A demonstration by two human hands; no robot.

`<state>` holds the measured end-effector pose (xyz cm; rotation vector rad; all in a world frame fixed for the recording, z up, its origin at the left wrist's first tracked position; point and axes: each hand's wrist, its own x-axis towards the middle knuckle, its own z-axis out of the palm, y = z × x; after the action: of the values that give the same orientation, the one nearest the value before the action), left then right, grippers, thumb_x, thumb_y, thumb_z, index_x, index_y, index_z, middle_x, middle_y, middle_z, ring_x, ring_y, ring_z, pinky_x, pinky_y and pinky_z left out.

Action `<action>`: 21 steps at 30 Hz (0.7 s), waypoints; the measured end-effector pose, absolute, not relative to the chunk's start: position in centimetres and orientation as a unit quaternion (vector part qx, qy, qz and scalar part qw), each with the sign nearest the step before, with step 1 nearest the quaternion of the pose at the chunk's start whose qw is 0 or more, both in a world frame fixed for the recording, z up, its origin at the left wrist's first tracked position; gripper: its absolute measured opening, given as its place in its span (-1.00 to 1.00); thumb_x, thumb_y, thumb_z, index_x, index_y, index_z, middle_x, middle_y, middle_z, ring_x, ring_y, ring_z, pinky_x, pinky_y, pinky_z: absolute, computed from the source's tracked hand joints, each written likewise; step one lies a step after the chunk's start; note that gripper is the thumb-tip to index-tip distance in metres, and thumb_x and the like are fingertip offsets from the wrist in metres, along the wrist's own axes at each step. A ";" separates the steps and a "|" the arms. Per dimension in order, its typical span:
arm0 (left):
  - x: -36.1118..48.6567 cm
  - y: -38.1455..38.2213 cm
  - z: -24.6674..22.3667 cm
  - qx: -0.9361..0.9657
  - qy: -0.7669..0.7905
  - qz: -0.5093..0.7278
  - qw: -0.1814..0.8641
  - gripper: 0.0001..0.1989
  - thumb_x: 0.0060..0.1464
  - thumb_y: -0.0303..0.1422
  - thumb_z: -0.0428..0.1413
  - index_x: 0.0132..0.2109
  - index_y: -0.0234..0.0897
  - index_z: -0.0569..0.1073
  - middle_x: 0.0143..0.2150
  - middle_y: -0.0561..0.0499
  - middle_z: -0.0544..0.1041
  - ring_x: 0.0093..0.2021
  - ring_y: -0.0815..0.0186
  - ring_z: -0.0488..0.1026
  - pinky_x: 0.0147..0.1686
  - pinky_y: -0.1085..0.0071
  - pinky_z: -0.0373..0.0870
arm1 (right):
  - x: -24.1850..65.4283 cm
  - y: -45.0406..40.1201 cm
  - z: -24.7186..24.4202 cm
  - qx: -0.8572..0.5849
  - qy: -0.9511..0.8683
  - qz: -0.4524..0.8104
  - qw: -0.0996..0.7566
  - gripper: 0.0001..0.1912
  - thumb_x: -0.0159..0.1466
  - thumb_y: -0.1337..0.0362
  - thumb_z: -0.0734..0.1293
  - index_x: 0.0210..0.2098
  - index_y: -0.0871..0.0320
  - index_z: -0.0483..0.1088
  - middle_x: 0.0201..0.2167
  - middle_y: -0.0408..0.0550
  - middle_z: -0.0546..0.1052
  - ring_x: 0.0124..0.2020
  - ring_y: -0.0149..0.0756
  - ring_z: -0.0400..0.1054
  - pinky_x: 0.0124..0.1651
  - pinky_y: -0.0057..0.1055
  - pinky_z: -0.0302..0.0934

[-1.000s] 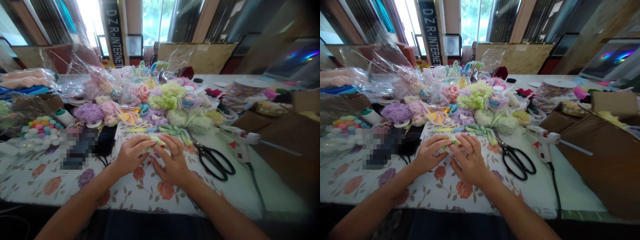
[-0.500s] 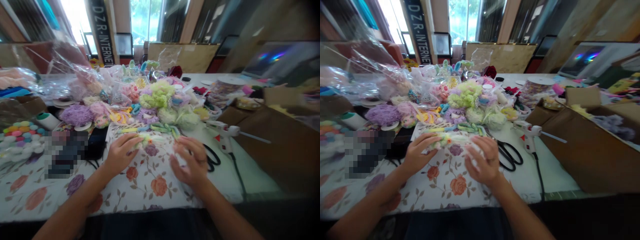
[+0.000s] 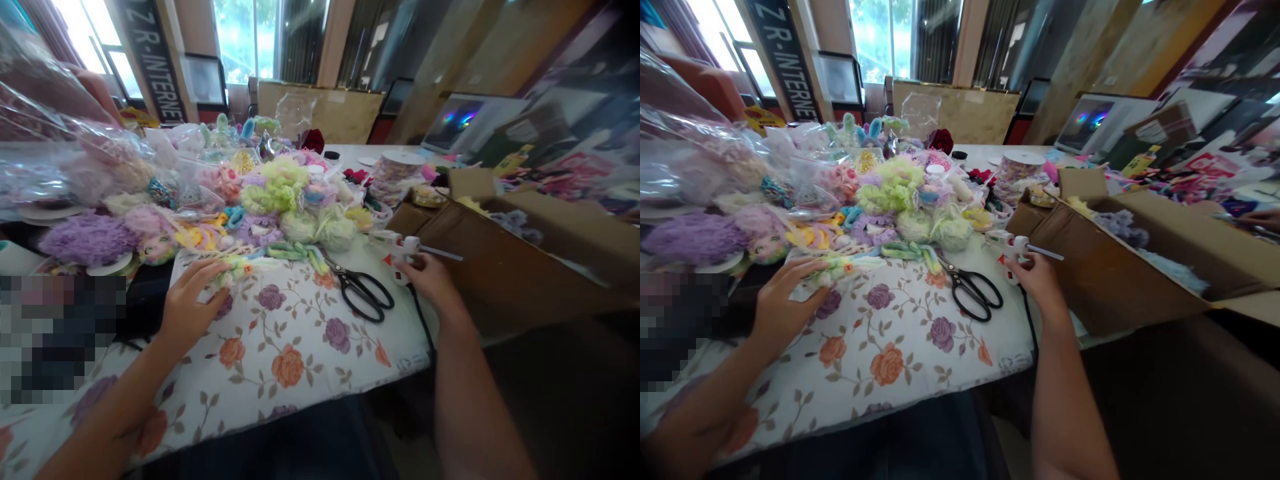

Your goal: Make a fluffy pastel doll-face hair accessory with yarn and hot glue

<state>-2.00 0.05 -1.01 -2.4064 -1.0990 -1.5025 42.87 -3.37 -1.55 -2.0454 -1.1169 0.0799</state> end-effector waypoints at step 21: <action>-1.9 -0.3 -0.5 -0.781 -0.332 -0.526 0.061 -0.70 0.09 -0.50 0.15 -0.01 -0.20 0.46 -0.07 -0.11 0.56 -0.03 0.25 0.51 0.00 0.30 0.48 | 21.5 -11.4 0.4 -0.509 -0.414 0.562 0.503 -0.72 0.10 0.11 0.45 -0.30 0.18 0.48 -0.62 -0.17 0.42 -0.63 -0.43 0.20 -0.57 -0.45 0.13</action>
<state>-1.86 -0.34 -0.48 -2.3608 -1.0039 -1.5913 21.52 -11.43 0.36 -1.2305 -1.0010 1.3574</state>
